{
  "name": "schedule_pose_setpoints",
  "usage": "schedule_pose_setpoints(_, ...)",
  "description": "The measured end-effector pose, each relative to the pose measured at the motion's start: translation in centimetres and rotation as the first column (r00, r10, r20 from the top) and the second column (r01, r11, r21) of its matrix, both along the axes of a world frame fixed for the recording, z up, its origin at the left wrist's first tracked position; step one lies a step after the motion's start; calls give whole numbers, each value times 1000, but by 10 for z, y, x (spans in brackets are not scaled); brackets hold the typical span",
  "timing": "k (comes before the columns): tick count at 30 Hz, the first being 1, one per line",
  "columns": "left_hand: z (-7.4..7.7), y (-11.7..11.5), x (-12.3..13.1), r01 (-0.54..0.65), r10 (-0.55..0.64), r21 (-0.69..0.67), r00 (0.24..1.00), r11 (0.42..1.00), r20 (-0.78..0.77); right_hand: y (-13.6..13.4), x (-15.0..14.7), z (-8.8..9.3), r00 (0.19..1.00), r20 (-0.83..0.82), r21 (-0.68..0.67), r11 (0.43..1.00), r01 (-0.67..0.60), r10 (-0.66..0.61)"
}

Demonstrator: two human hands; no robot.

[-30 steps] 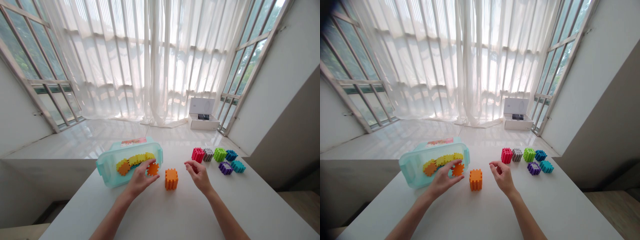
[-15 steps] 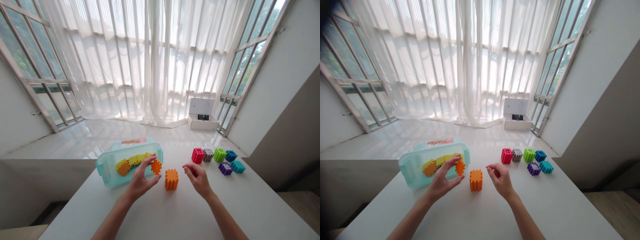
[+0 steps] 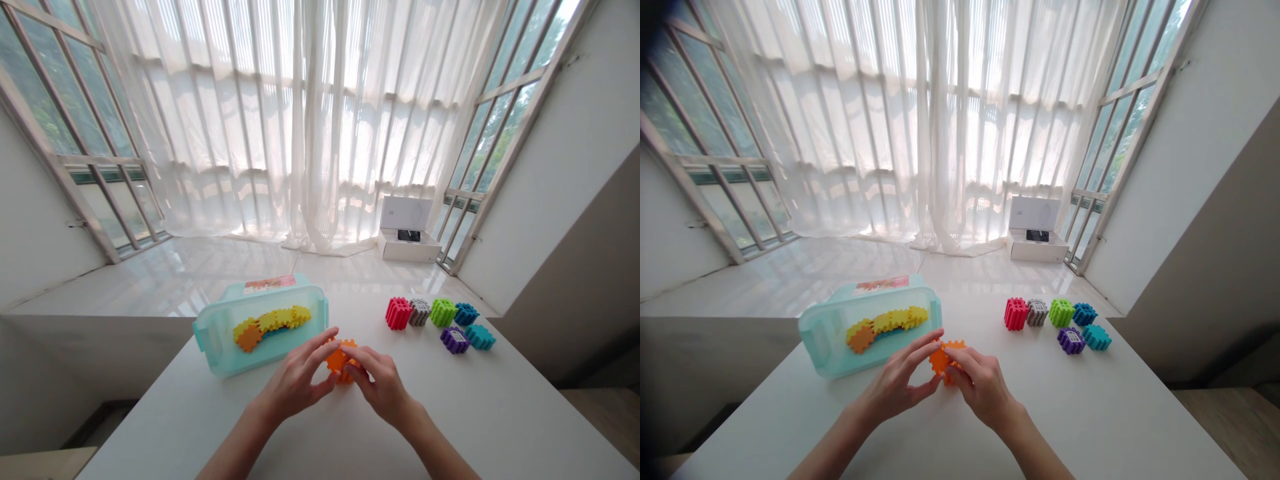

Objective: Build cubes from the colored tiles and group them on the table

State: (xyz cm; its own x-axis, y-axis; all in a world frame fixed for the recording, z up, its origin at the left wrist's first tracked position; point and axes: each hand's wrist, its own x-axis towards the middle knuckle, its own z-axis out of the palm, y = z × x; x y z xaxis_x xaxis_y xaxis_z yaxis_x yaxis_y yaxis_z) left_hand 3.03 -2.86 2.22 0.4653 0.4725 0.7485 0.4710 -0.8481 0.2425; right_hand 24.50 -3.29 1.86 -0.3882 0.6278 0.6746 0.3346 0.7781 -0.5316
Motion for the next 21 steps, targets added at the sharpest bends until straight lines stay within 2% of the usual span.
schedule_pose_setpoints(10,0,-4,3,-35,35,22,999,999,-24,0,3,-1,991,-131,-206,978,14,-41)
schedule_pose_setpoints(16,1,0,1,-78,92,-108,986,991,141,5,5,-4,960,-256,-313,949,32,-117)
schedule_pose_setpoints(21,0,3,2,-39,85,-207,972,978,218,8,5,-7,939,-315,-362,932,17,-140)
